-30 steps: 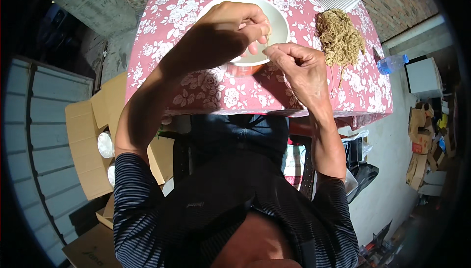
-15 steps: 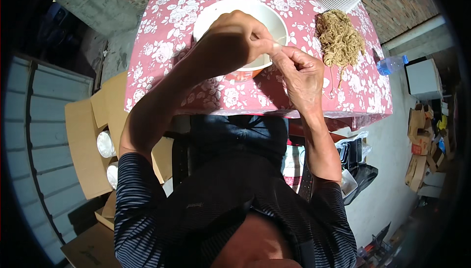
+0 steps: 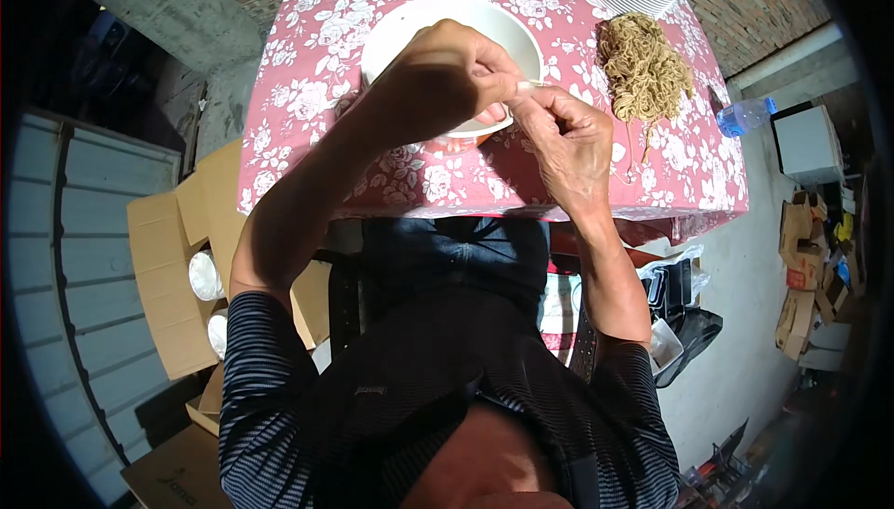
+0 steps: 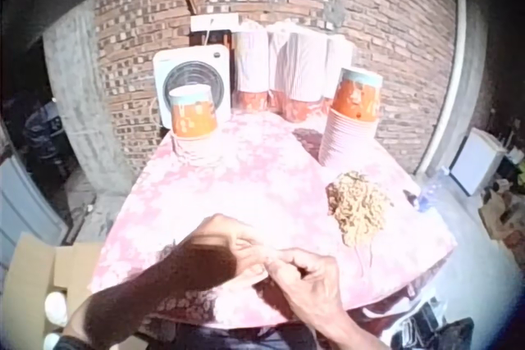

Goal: Placing thin brown fiber material into paper cups and securing it with a small stick.

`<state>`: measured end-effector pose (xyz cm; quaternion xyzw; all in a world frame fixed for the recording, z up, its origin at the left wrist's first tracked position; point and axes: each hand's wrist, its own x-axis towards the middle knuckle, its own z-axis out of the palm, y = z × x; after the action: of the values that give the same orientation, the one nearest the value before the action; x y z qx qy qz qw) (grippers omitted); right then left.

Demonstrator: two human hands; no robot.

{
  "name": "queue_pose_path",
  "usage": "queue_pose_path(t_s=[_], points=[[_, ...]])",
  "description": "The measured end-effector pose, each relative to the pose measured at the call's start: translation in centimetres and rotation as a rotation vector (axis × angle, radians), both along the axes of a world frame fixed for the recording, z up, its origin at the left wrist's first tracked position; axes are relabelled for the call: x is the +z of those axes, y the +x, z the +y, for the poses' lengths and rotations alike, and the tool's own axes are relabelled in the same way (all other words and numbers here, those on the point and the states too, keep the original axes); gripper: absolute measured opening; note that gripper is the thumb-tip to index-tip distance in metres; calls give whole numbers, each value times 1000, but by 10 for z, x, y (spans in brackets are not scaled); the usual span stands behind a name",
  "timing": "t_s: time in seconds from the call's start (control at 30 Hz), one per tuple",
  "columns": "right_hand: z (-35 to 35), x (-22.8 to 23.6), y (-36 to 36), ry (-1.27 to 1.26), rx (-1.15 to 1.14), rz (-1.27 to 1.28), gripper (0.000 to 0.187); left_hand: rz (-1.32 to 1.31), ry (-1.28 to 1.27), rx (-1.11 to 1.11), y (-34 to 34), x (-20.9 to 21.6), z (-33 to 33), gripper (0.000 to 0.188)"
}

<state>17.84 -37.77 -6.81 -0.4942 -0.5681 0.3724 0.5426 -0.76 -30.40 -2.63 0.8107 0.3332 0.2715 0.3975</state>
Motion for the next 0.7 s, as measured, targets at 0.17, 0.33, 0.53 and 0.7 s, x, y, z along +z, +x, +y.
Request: queue_pose_path(t_s=[0.17, 0.33, 0.53, 0.7], points=[[-3, 0, 3, -2, 22, -40, 15, 40, -66, 40, 4, 9, -4, 26], [-5, 4, 9, -61, 35, 47, 16, -100, -199, 123, 9, -3, -2, 31], [-31, 15, 39, 106, 101, -211, 14, -244, -463, -125, 16, 14, -6, 32], [-35, 56, 70, 473, 194, -598, 18, -4, -274, -285, 38, 2, 2, 19]])
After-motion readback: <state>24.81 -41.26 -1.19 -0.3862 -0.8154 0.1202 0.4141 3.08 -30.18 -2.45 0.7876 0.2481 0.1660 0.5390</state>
